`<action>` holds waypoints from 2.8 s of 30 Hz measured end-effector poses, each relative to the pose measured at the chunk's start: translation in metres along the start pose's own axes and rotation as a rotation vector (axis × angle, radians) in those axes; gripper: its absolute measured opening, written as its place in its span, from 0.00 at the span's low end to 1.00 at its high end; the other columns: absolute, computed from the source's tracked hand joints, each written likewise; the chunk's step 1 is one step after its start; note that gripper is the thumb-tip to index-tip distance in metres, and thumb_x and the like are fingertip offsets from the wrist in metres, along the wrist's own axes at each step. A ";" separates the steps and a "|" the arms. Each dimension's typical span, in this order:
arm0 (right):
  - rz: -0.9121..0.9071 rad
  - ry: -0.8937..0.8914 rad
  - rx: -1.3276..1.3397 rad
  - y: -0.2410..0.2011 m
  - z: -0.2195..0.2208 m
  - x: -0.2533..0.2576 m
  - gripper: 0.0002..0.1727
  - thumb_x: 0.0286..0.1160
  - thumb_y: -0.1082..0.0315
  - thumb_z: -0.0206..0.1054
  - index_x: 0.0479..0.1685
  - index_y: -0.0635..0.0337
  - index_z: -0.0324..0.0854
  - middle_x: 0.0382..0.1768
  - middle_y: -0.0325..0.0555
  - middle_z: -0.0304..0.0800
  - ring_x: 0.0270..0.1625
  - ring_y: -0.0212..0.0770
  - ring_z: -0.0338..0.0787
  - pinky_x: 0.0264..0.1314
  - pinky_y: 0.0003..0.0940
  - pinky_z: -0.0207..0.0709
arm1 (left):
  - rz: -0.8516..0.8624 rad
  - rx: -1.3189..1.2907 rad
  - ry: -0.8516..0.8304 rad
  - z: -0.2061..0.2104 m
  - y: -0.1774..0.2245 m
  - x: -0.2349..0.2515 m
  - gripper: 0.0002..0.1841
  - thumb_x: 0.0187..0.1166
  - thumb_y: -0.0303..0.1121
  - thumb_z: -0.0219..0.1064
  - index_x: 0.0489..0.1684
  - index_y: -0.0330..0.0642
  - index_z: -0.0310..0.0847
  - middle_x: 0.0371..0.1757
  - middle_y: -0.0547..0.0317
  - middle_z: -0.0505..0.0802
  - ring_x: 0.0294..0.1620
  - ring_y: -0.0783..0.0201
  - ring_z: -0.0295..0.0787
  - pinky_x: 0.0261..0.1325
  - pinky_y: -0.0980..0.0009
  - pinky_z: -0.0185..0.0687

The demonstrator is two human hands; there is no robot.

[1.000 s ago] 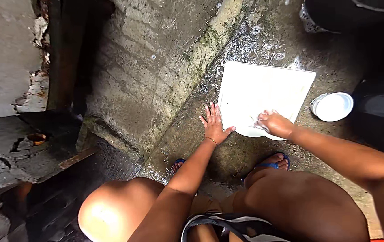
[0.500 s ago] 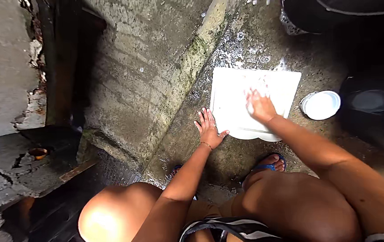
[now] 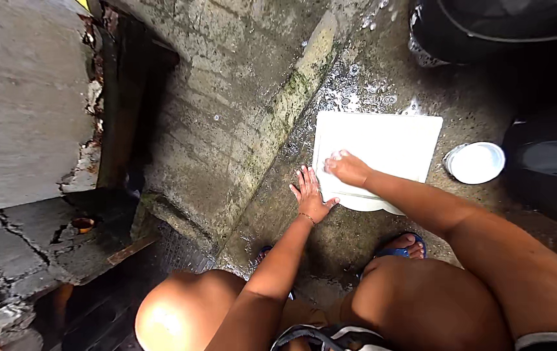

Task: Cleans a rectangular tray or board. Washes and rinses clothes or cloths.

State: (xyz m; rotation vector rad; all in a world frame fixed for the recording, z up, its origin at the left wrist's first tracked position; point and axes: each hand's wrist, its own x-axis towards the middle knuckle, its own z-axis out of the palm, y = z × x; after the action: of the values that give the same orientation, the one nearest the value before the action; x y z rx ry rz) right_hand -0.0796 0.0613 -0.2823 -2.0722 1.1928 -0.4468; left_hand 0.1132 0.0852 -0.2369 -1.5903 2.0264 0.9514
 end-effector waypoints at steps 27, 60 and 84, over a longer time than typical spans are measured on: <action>0.369 0.167 -0.075 0.013 0.002 0.033 0.34 0.92 0.54 0.41 0.91 0.66 0.58 0.88 0.66 0.63 0.93 0.69 0.52 0.93 0.72 0.30 | 0.096 -0.117 0.073 0.007 -0.012 0.003 0.69 0.64 0.61 0.78 0.96 0.36 0.25 0.97 0.44 0.30 0.96 0.46 0.11 0.87 0.27 0.10; 0.449 0.150 -0.146 0.035 -0.022 0.012 0.33 0.86 0.68 0.51 0.93 0.55 0.57 0.91 0.58 0.59 0.93 0.67 0.56 0.87 0.83 0.33 | 0.060 -0.081 0.085 0.012 -0.012 0.000 0.70 0.64 0.63 0.77 0.95 0.31 0.24 0.96 0.37 0.30 0.96 0.43 0.11 0.89 0.30 0.10; 0.808 -0.455 -0.040 -0.029 -0.035 -0.123 0.32 0.91 0.55 0.54 0.90 0.60 0.63 0.82 0.73 0.68 0.87 0.71 0.63 0.92 0.69 0.43 | 0.019 0.071 0.011 0.006 -0.004 0.000 0.69 0.68 0.68 0.69 0.94 0.33 0.19 0.96 0.41 0.27 0.97 0.51 0.11 0.89 0.31 0.08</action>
State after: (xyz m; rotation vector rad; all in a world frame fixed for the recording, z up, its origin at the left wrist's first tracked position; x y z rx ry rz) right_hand -0.1463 0.1628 -0.2317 -1.4251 1.5976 0.4066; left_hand 0.1166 0.0896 -0.2422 -1.5442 2.0630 0.8695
